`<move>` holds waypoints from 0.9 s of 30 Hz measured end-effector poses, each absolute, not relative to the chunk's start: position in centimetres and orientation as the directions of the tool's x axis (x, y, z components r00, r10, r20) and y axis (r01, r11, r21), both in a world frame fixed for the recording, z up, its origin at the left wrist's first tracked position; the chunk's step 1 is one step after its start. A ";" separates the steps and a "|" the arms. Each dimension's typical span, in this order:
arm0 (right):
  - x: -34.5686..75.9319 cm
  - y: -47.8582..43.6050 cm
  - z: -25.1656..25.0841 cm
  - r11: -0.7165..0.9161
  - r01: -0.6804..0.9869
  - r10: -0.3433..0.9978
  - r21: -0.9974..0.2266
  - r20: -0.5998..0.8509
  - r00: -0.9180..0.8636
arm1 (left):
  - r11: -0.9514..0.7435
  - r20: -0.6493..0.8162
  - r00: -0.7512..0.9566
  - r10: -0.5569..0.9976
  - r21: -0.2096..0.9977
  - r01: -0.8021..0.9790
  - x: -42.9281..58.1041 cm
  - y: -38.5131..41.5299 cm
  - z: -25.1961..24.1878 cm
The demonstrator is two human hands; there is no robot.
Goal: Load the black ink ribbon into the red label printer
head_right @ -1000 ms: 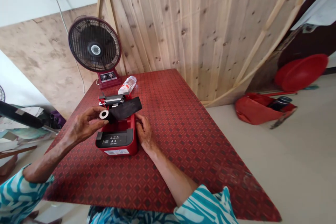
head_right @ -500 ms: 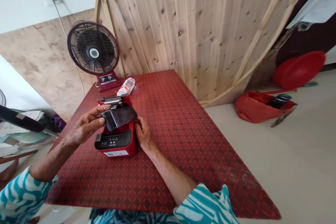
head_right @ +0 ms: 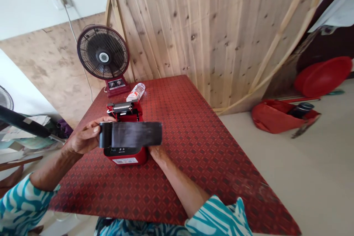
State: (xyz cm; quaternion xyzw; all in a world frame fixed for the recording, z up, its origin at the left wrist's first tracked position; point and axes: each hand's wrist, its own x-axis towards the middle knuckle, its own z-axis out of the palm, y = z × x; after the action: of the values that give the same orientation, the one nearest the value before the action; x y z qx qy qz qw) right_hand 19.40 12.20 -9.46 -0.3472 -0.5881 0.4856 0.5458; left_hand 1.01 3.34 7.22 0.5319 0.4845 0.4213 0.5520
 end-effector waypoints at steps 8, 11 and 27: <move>19.6 11.5 -8.2 0.275 -0.123 0.937 -0.954 0.294 -0.189 | -0.077 -0.102 0.263 0.959 0.802 0.593 0.7 5.9 8.0; 19.7 11.3 -7.9 0.299 -0.114 0.931 -0.948 0.316 -0.183 | -0.238 -0.054 0.332 0.942 0.590 0.772 1.3 6.6 7.2; 19.5 11.3 -7.8 0.307 -0.118 0.932 -0.944 0.323 -0.166 | -0.367 -0.194 0.373 0.907 0.068 0.928 3.9 11.1 4.1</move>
State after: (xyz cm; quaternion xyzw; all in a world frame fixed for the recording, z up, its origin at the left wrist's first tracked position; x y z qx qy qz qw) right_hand 19.47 11.34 -7.85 -0.3421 -0.5945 0.4791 0.5478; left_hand 3.95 11.11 4.11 0.8245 0.5564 -0.0614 0.0829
